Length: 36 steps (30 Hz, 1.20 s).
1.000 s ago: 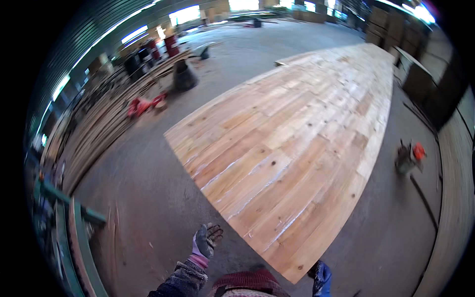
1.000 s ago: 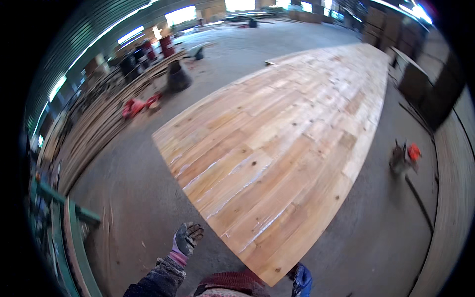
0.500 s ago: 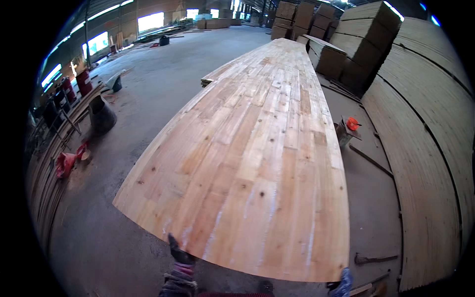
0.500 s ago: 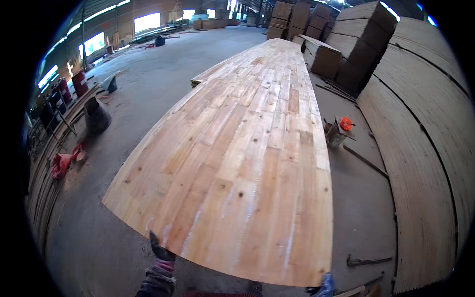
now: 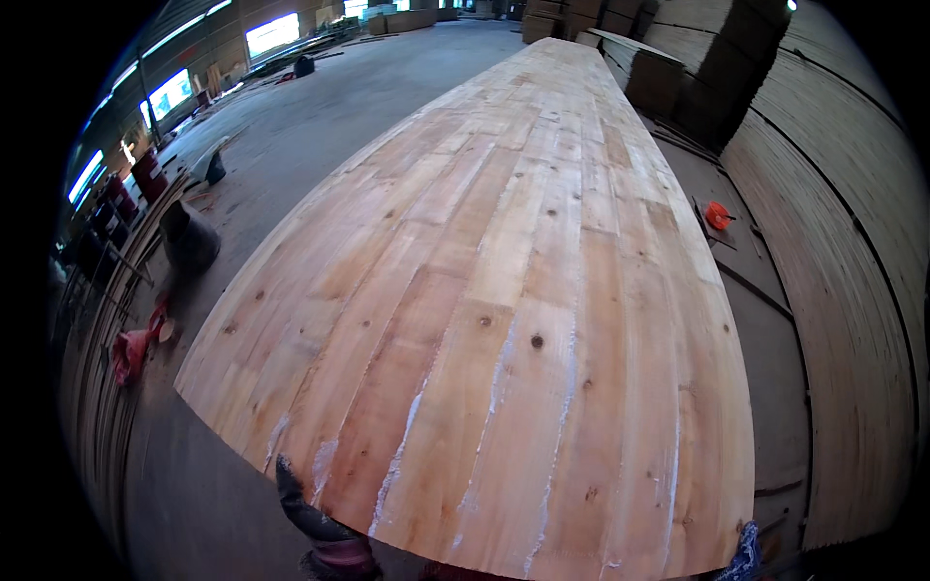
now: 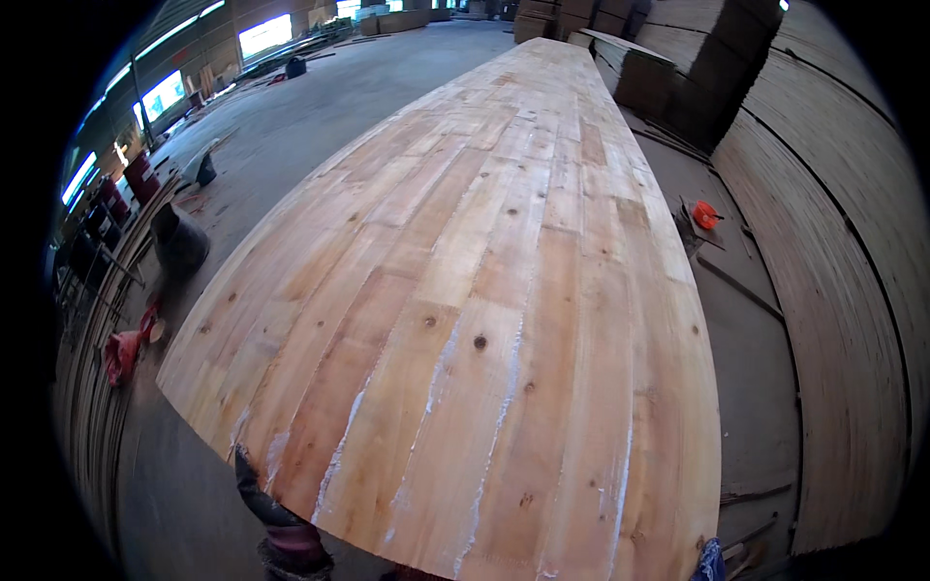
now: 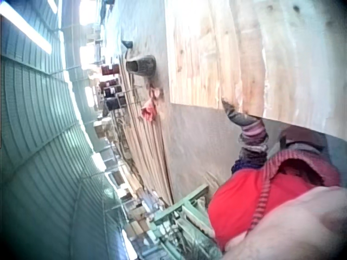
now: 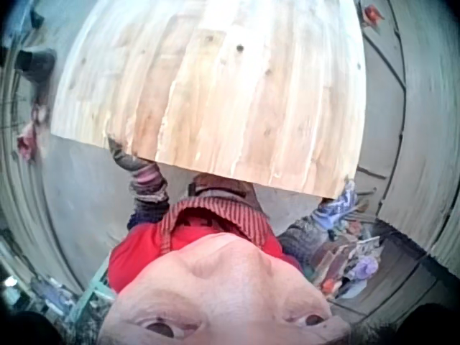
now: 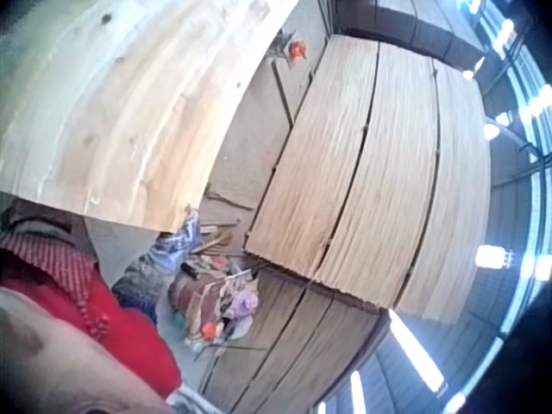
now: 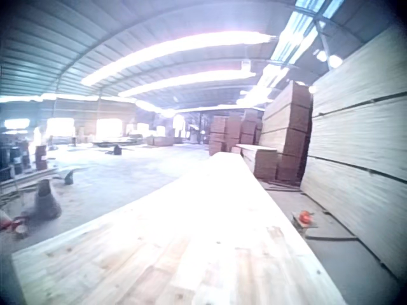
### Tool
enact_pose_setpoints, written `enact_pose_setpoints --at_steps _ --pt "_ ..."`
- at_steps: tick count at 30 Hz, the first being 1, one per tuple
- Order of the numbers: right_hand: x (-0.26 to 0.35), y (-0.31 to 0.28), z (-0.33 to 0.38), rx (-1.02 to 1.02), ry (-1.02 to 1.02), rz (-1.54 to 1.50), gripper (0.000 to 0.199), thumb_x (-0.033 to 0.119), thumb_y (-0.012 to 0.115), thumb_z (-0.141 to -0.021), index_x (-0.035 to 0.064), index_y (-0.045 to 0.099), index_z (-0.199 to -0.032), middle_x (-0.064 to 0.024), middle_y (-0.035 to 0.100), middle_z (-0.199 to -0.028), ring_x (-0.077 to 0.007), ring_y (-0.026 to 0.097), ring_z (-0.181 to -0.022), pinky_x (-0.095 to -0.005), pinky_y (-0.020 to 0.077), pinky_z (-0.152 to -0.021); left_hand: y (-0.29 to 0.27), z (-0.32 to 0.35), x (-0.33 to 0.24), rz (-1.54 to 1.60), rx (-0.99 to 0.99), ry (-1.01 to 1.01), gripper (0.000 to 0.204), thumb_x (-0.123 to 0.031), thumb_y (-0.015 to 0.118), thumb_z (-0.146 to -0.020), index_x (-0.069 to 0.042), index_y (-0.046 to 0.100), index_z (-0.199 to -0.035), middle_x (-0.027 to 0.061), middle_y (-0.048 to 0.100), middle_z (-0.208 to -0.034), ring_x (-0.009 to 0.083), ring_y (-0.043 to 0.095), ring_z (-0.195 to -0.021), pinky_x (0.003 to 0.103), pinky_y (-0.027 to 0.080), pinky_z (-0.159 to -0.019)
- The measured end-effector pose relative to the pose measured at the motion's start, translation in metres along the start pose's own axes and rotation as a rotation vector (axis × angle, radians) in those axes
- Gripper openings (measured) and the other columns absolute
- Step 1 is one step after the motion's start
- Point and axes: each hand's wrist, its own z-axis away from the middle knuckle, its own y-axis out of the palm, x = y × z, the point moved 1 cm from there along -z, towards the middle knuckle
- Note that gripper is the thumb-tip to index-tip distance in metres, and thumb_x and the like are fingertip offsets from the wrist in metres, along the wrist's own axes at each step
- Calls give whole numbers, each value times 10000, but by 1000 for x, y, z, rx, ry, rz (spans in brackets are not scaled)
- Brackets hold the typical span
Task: The person applies a filler substance to the edges and surfaces of wooden planks using a putty knife and a red bucket. They work on a long plank assembly and later on a large wooden panel, smoothing the filler into the wood grain and gaps.
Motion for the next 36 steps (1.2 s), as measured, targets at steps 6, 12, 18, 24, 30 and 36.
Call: enact_pose_setpoints --at_steps 6,12,18,24,30,36 --pt "26 9 -4 -118 825 -714 276 132 536 -922 -69 649 -1072 -182 680 -935 -262 635 -826 -381 511 -782 2 -15 13 34 76 -155 475 -313 446 -996 42 505 -1306 141 559 -1290 236 530 -1187 357 385 -1053" --pt "15 11 5 -60 186 -246 292 133 513 -948 -94 627 -1093 -220 676 -1055 -319 649 -936 -388 512 -867 -1 -25 12 -145 32 -78 493 -331 439 -996 37 489 -1320 153 547 -1302 264 525 -1202 369 372 -1072" --pt "14 10 30 -29 11 -82 362 200 523 -927 -90 617 -1124 -231 666 -1074 -355 639 -973 -419 493 -899 1 -31 22 156 307 -285 649 -451 494 -943 11 411 -1392 190 461 -1397 346 453 -1279 444 325 -1111" --pt "39 11 19 -13 43 -144 352 155 513 -883 -48 631 -1145 -229 663 -1031 -318 627 -965 -392 487 -896 -9 -50 32 335 208 -367 625 -423 518 -932 6 436 -1380 159 485 -1387 345 446 -1285 471 329 -1110" --pt "47 23 12 -22 931 -975 387 288 511 -944 -4 622 -1172 -125 596 -1104 -263 605 -970 -404 546 -794 11 -38 30 373 273 -396 725 -496 526 -902 -11 379 -1420 192 425 -1435 396 410 -1304 519 305 -1112" --pt "50 39 47 127 1072 -958 453 300 524 -941 -10 567 -1269 -171 547 -1234 -272 574 -1037 -404 513 -804 -30 -14 61 413 163 -649 782 -506 527 -916 50 314 -1422 241 365 -1466 410 379 -1331 518 292 -1132"
